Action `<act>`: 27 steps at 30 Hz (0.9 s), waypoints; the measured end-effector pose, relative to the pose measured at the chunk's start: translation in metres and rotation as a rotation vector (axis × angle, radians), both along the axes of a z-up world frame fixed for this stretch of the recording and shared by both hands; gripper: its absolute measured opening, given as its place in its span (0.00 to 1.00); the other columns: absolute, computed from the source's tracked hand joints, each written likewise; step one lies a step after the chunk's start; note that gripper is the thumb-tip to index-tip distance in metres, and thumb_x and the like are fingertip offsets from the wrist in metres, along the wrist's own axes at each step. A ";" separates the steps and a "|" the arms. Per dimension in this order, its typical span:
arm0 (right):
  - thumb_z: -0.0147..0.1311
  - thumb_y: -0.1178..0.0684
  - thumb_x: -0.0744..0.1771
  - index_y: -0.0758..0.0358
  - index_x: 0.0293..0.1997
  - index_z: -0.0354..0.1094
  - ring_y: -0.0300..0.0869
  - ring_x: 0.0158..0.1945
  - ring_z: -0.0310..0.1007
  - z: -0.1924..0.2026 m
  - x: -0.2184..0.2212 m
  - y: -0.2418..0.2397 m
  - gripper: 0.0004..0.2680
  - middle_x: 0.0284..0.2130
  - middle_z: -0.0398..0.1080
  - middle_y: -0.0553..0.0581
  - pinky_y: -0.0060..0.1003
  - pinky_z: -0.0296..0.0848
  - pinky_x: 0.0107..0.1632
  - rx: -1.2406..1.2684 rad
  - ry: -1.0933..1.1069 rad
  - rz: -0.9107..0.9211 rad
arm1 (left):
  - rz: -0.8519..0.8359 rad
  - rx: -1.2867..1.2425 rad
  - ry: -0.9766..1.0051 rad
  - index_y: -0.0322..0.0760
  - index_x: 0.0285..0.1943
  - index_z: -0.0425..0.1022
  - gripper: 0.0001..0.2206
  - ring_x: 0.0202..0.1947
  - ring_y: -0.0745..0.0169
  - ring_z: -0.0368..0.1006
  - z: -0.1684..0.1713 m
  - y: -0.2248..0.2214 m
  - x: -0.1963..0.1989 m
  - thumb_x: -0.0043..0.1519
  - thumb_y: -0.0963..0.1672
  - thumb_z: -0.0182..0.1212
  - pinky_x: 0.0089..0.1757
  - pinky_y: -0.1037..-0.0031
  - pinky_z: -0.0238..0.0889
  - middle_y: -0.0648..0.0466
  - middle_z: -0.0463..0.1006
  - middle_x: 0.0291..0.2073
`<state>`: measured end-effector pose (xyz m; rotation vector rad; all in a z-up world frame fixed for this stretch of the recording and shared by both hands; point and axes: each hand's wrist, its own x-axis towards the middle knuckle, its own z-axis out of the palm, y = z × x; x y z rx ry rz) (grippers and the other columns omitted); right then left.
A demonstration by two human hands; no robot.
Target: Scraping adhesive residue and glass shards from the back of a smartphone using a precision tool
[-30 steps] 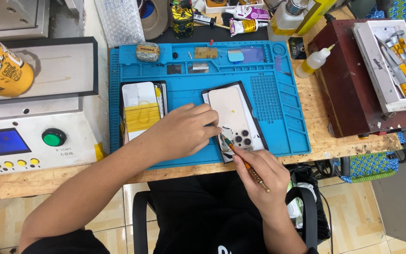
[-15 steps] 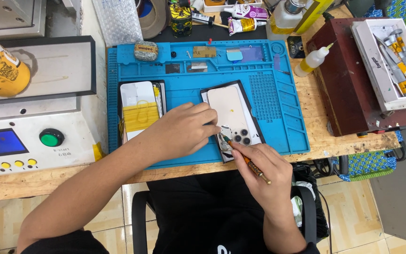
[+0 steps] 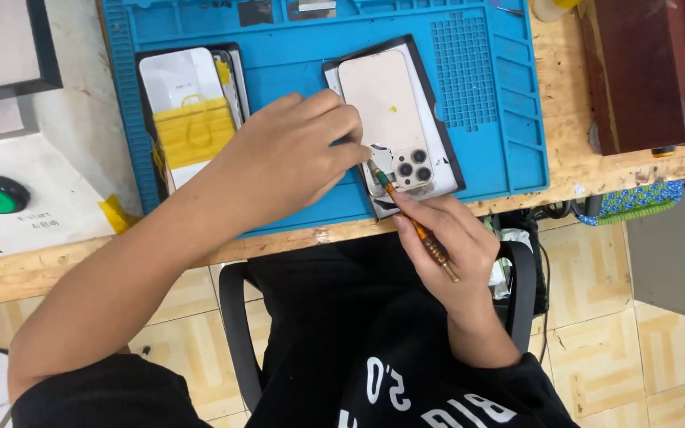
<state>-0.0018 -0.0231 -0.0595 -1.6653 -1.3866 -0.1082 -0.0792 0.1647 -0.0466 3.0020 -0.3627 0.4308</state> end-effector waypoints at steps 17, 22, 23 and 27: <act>0.52 0.67 0.60 0.72 0.38 0.63 0.43 0.30 0.68 -0.011 0.004 -0.004 0.07 0.32 0.67 0.63 0.27 0.69 0.33 0.032 -0.011 0.024 | 0.015 0.036 -0.017 0.43 0.42 0.69 0.10 0.37 0.61 0.61 0.004 0.000 0.000 0.52 0.42 0.56 0.30 0.75 0.58 0.55 0.66 0.34; 0.50 0.67 0.61 0.72 0.39 0.63 0.43 0.30 0.67 -0.011 0.004 -0.005 0.06 0.31 0.67 0.63 0.28 0.68 0.33 0.018 -0.046 0.028 | 0.015 0.089 -0.082 0.43 0.42 0.69 0.09 0.35 0.63 0.61 0.005 -0.001 0.001 0.53 0.42 0.57 0.26 0.77 0.56 0.57 0.65 0.32; 0.50 0.67 0.61 0.72 0.39 0.63 0.43 0.30 0.67 -0.012 0.003 -0.005 0.06 0.31 0.67 0.63 0.28 0.68 0.33 0.021 -0.044 0.027 | 0.014 0.091 -0.081 0.43 0.42 0.69 0.09 0.35 0.63 0.61 0.005 -0.002 0.000 0.53 0.42 0.57 0.26 0.77 0.56 0.57 0.65 0.32; 0.50 0.67 0.61 0.71 0.39 0.63 0.43 0.31 0.67 -0.013 0.004 -0.006 0.07 0.31 0.67 0.62 0.28 0.68 0.34 0.015 -0.031 0.026 | 0.020 0.087 -0.073 0.42 0.40 0.68 0.09 0.37 0.62 0.60 0.005 -0.001 0.001 0.52 0.40 0.58 0.28 0.76 0.56 0.55 0.65 0.33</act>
